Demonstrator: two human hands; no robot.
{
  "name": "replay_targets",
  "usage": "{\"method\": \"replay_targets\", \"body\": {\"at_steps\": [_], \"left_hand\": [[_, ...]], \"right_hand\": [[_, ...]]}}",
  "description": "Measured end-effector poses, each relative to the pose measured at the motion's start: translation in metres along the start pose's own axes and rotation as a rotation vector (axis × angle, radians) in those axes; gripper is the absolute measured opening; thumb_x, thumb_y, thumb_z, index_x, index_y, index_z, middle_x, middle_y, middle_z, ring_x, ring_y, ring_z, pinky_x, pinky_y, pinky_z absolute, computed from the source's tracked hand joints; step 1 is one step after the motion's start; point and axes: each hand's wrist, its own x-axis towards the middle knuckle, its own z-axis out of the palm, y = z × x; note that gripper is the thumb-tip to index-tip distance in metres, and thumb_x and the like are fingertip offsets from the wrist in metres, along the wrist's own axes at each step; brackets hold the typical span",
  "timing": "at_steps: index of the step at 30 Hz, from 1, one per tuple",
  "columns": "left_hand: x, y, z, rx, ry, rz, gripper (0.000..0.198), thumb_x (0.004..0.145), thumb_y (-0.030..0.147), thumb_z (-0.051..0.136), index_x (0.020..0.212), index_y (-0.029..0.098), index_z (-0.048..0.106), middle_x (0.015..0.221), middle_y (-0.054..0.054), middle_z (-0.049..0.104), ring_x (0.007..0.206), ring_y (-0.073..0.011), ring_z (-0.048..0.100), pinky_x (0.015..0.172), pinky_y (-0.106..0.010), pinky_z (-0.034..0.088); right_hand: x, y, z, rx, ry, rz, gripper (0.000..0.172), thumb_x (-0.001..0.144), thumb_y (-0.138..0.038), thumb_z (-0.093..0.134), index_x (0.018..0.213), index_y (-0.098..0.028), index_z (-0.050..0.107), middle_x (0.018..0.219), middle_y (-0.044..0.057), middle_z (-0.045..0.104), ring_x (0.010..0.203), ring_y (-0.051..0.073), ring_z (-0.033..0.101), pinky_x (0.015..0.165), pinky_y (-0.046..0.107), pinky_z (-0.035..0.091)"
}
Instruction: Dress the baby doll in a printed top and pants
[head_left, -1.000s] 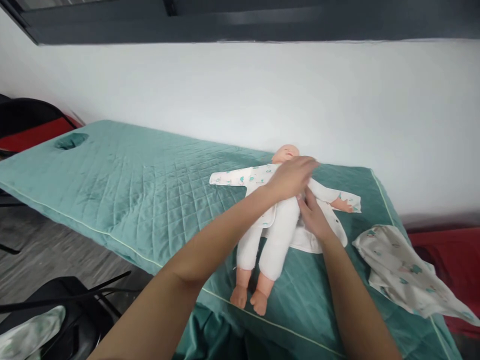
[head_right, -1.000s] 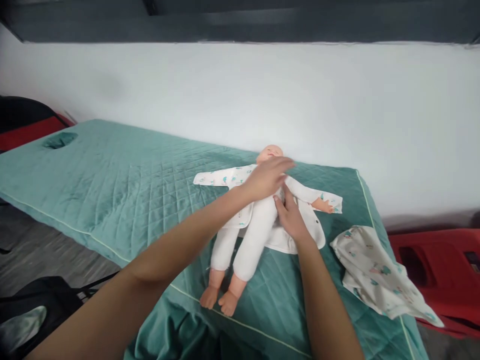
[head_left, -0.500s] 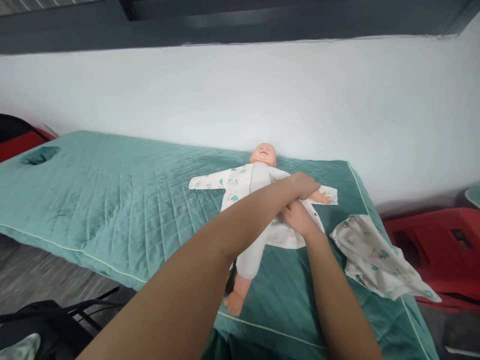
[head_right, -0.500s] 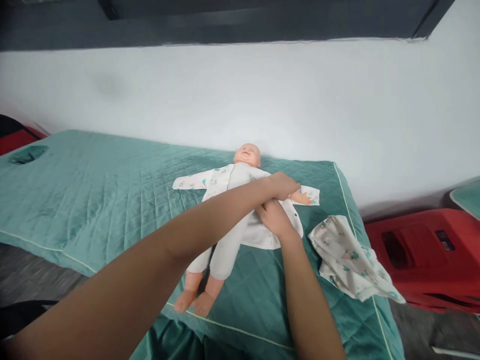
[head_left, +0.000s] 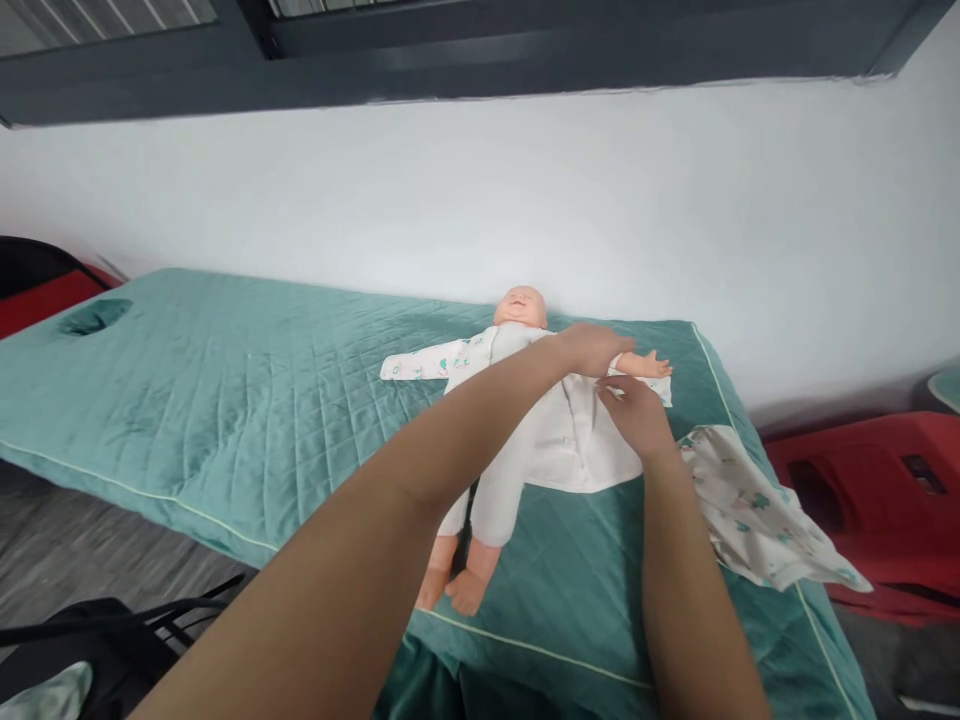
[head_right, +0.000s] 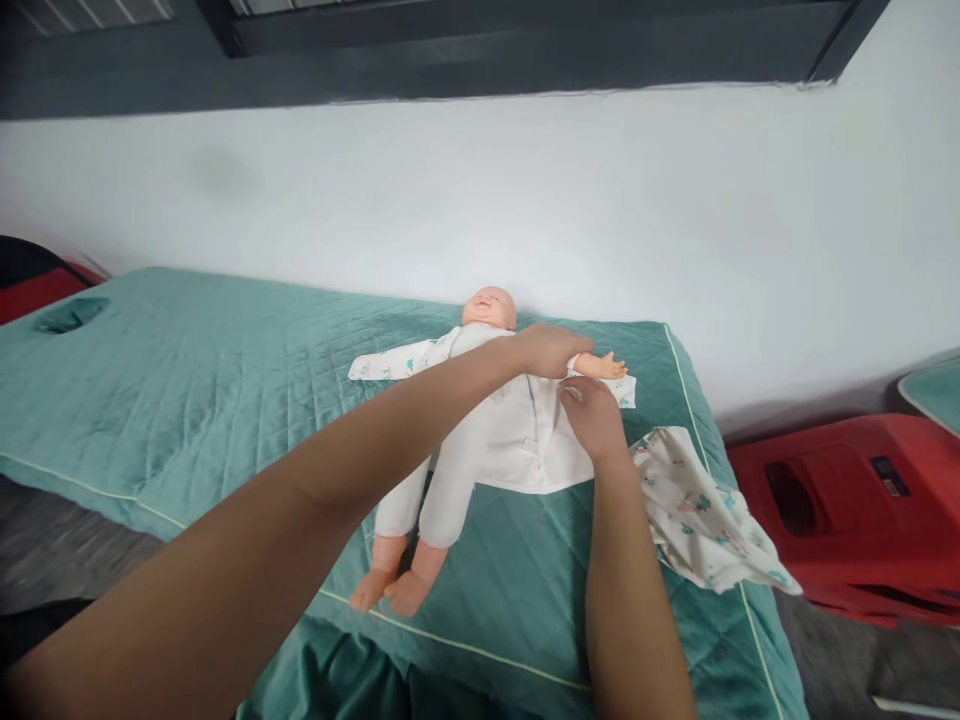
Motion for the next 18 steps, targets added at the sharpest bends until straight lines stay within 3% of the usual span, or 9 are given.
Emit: {"method": "replay_targets", "body": {"at_steps": [4,8,10,15,18], "left_hand": [[-0.007,0.004,-0.001,-0.026,-0.003,0.009,0.021,0.086,0.018,0.056,0.107,0.021,0.059,0.099,-0.005,0.071,0.078,-0.0203,0.062,0.066,-0.031,0.039],[-0.012,0.008,0.002,-0.003,0.008,0.029,0.023,0.084,0.013,0.057,0.105,0.021,0.061,0.101,-0.006,0.072,0.081,-0.0214,0.064,0.070,-0.032,0.041],[-0.013,0.010,0.005,0.017,0.021,0.027,0.024,0.084,0.011,0.056,0.106,0.021,0.061,0.100,-0.006,0.072,0.081,-0.0214,0.064,0.071,-0.032,0.041],[-0.017,0.012,0.012,0.078,0.060,0.008,0.025,0.086,0.012,0.055,0.109,0.019,0.063,0.100,-0.006,0.072,0.081,-0.0208,0.063,0.074,-0.032,0.040],[-0.016,0.013,0.018,0.110,0.011,0.026,0.022,0.088,0.017,0.055,0.107,0.021,0.065,0.099,-0.006,0.073,0.082,-0.0221,0.065,0.073,-0.033,0.040]], "right_hand": [[0.010,0.013,0.014,-0.133,0.086,0.068,0.035,0.074,-0.041,0.070,0.100,-0.018,0.071,0.110,0.014,0.074,0.105,0.033,0.066,0.093,0.047,0.050],[0.012,0.015,0.017,-0.128,0.107,0.230,0.028,0.066,-0.044,0.077,0.065,-0.023,0.058,0.073,0.006,0.068,0.080,0.026,0.064,0.077,0.038,0.048],[0.013,0.019,0.009,-0.068,0.102,0.276,0.032,0.066,-0.040,0.075,0.056,-0.024,0.049,0.058,0.002,0.058,0.069,0.023,0.059,0.070,0.034,0.045],[0.014,0.032,-0.019,0.113,0.268,0.292,0.022,0.071,-0.036,0.062,0.062,-0.025,0.045,0.059,-0.001,0.050,0.063,0.017,0.048,0.059,0.029,0.039],[0.015,0.036,-0.028,0.273,0.357,0.321,0.026,0.068,-0.041,0.059,0.065,-0.026,0.039,0.055,-0.006,0.038,0.054,0.013,0.037,0.052,0.028,0.035]]}}
